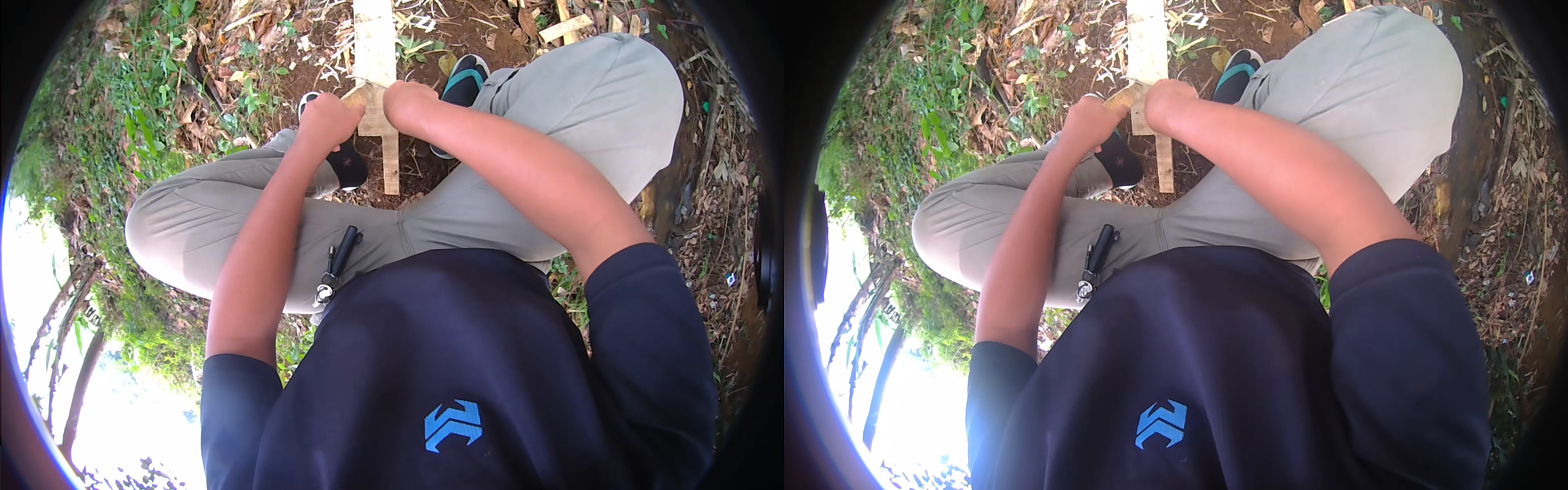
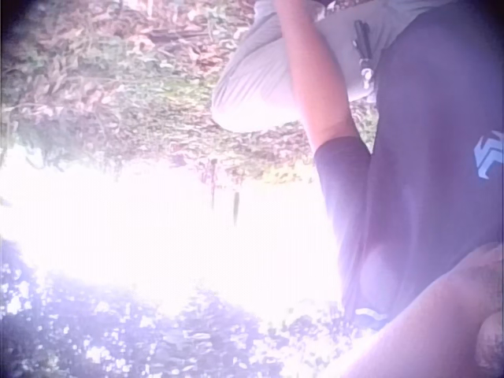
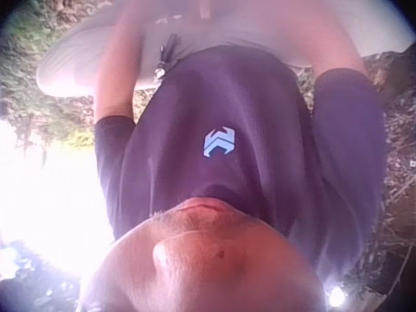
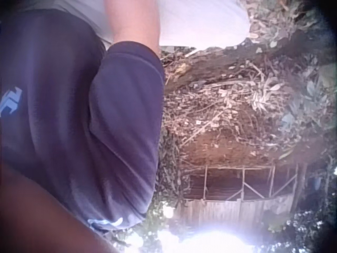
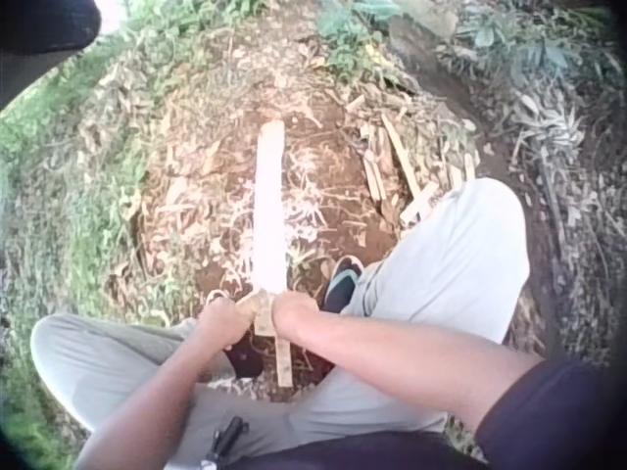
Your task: The person sits on the ground and uses a knife to carve a piece of wood. They repeatedly shave thin strips from the wood, occasionally pausing to inspect the piece or adjust their grip before continuing the carving process.
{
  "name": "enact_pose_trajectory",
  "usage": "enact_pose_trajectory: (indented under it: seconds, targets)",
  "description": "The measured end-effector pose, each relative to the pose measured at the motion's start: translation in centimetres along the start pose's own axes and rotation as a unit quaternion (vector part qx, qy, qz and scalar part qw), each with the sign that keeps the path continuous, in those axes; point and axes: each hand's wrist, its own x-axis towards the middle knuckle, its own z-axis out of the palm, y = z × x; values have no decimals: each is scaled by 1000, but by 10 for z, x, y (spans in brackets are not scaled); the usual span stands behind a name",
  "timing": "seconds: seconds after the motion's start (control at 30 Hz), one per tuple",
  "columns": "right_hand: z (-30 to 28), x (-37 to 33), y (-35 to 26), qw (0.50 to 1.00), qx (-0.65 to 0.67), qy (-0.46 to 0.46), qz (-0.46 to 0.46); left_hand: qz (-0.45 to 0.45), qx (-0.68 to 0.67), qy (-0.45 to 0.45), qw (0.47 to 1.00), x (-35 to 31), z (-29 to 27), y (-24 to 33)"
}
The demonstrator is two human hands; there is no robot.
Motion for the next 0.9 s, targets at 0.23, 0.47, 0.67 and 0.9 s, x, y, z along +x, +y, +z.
enact_pose_trajectory:
  seconds: [0.23,0.47,0.67,0.9]
  targets:
    - [18,30,25,998,65,3,27,92,74,57,991,15,18,-17]
    - [-11,-7,-5,989,-111,-90,-37,-9,-35,-22,999,6,-7,-1]
    - [-15,-49,-15,993,-61,-96,-41,7,-48,13,999,18,8,-21]
    - [-14,-57,-10,996,44,-71,-30,27,6,1,1000,26,13,-22]
